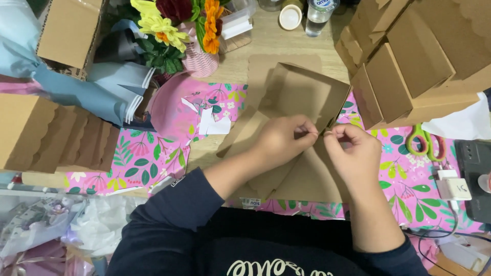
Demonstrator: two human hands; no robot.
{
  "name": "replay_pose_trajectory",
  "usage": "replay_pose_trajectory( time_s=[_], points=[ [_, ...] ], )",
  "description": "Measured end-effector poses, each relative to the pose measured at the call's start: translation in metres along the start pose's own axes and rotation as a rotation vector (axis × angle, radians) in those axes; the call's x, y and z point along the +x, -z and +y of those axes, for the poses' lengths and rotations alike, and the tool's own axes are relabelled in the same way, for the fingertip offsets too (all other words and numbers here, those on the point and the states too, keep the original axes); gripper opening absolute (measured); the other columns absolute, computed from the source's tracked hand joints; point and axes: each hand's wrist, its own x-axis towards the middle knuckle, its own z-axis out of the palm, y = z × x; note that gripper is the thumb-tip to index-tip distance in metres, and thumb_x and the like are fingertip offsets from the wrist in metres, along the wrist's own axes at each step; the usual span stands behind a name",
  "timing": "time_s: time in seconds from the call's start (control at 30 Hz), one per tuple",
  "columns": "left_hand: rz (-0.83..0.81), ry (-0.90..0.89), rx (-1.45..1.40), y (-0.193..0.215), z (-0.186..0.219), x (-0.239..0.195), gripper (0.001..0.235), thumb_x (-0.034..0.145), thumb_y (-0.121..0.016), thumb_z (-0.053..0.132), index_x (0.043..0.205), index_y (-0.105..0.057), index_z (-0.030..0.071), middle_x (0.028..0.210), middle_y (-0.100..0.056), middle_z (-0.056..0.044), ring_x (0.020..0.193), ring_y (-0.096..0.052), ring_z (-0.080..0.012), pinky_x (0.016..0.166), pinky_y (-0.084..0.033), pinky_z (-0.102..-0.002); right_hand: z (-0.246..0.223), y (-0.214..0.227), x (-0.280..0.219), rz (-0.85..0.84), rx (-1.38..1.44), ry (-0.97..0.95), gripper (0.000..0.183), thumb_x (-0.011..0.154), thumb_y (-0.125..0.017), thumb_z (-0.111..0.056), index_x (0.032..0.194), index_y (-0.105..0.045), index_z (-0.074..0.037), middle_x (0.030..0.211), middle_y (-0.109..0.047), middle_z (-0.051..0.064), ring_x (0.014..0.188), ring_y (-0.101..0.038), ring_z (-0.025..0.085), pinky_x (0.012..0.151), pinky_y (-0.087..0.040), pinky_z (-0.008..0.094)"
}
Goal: Assembling a small cardboard box by folding along pre-scored lines and tucking in flaps.
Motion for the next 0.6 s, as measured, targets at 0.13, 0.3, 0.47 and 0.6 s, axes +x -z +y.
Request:
replay_pose_trajectory(
  time_s=[0.13, 0.3, 0.47, 0.6],
  points=[
    [-0.017, 0.070, -0.052, 0.012, 0.006, 0.011, 0.027, 0.095, -0.064, 0.030, 0.111, -0.073, 0.009, 0.112, -0.076, -0.013, 0.117, -0.070, -0.0298, 0.097, -0.057, -0.044, 0.012, -0.003, -0.003, -0.009, 0.020, 0.002, 0.006, 0.086, -0.074, -0.011, 0.082, -0.074, -0.015, 0.065, -0.063, 0.002, 0.066, -0.059, 0.012, 0.071, -0.050, 0.030],
    [-0.031, 0.072, 0.002, 0.018, 0.018, 0.015, 0.029, 0.095, -0.062, 0.029, 0.111, -0.073, 0.008, 0.110, -0.076, -0.013, 0.112, -0.072, -0.0294, 0.094, -0.060, -0.042, 0.008, -0.003, -0.001, 0.007, 0.312, -0.072, 0.016, 0.089, -0.061, 0.002, 0.084, -0.073, -0.007, 0.060, -0.045, -0.007, 0.067, -0.041, 0.005, 0.062, -0.038, 0.024],
    [-0.001, 0.057, -0.001, 0.016, 0.019, 0.018, 0.029, 0.096, -0.062, 0.026, 0.111, -0.074, 0.005, 0.109, -0.075, -0.016, 0.112, -0.072, -0.0327, 0.093, -0.060, -0.043, 0.011, -0.005, 0.001, 0.004, 0.410, -0.074, 0.017, 0.090, -0.062, 0.003, 0.082, -0.072, -0.007, 0.058, -0.043, -0.008, 0.066, -0.037, 0.003, 0.060, -0.032, 0.022],
    [-0.025, 0.069, -0.002, 0.017, 0.022, 0.019, 0.033, 0.096, -0.062, 0.030, 0.115, -0.073, 0.005, 0.112, -0.075, -0.016, 0.115, -0.071, -0.0328, 0.096, -0.059, -0.044, 0.009, -0.006, 0.000, 0.012, 0.469, -0.078, 0.019, 0.091, -0.062, 0.004, 0.078, -0.070, -0.008, 0.057, -0.044, -0.009, 0.065, -0.037, 0.002, 0.060, -0.030, 0.020]
  ],
)
